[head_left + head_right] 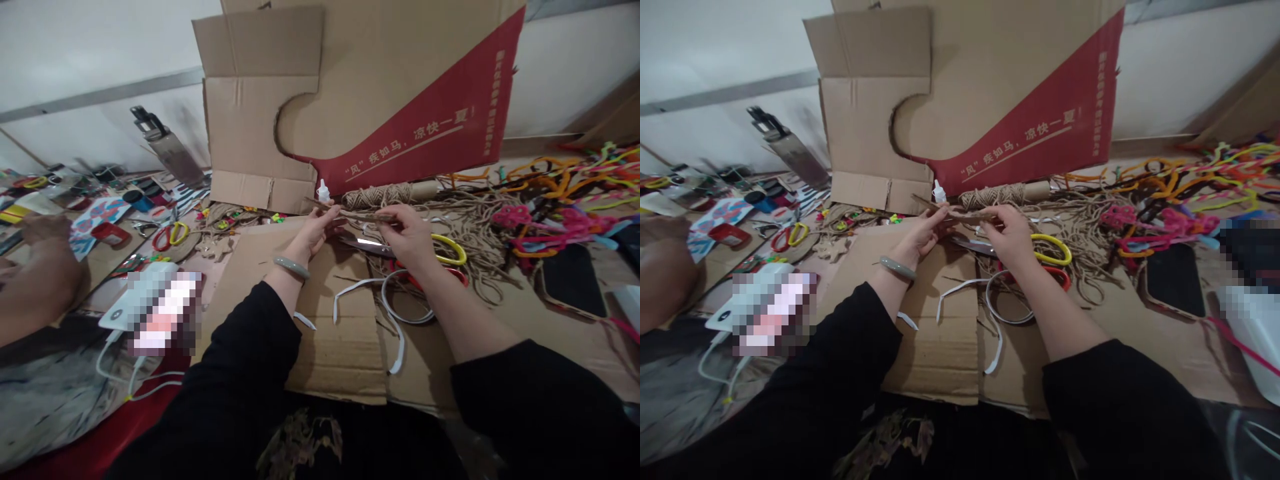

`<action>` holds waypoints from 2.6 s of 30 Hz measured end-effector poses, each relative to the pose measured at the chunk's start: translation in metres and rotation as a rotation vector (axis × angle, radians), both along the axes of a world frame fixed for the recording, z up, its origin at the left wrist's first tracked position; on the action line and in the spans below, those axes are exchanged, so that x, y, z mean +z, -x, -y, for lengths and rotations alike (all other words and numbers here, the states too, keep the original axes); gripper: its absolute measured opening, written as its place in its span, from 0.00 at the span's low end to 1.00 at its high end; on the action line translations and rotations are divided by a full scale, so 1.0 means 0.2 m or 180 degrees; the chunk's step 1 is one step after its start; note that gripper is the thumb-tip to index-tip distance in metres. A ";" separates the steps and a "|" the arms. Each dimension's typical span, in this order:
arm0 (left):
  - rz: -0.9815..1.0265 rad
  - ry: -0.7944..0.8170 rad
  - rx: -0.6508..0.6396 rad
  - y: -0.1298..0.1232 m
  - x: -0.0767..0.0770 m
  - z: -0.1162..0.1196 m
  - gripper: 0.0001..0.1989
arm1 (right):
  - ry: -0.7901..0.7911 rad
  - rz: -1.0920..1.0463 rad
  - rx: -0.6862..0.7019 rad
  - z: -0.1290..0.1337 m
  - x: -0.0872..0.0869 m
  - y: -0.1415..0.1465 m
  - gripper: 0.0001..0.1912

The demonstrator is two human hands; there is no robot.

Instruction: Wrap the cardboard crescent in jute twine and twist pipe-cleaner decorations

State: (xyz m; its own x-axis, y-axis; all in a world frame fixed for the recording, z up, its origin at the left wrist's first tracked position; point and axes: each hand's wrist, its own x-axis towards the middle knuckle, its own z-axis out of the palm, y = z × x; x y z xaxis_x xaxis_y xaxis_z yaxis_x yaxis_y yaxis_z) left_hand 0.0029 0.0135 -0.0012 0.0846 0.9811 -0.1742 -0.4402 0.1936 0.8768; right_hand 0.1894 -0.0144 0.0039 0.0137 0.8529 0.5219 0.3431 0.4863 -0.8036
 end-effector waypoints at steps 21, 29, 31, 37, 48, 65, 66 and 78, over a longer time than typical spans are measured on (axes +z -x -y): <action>-0.0233 -0.0200 -0.0473 0.00 0.01 0.02 0.14 | 0.1263 -0.1764 0.0015 -0.10 -0.03 -0.06 0.14; -0.0109 0.0070 -0.0039 0.01 0.04 0.01 0.05 | 0.1111 -0.1482 0.0062 -0.11 -0.05 -0.05 0.16; -0.0114 0.0072 -0.0012 0.01 0.04 0.01 0.03 | 0.1244 -0.1436 0.0268 -0.09 -0.04 -0.04 0.16; -0.0082 -0.0001 -0.0038 0.01 0.03 0.01 0.05 | 0.1517 -0.1333 0.0324 -0.06 0.00 -0.05 0.13; -0.0329 -0.0044 -0.0298 -0.01 0.03 0.02 0.04 | 0.1434 -0.0867 0.0579 -0.06 -0.02 -0.06 0.18; -0.0294 -0.0103 -0.0154 -0.01 0.03 -0.01 0.05 | 0.1333 -0.0958 0.0306 -0.07 -0.01 -0.05 0.19; -0.0300 -0.0108 -0.0149 -0.01 0.03 -0.01 0.05 | 0.1294 -0.0893 0.0317 -0.06 -0.01 -0.05 0.19; -0.0372 -0.0084 -0.0323 -0.01 0.05 0.03 0.07 | 0.1091 -0.0720 0.0266 -0.09 -0.05 -0.07 0.19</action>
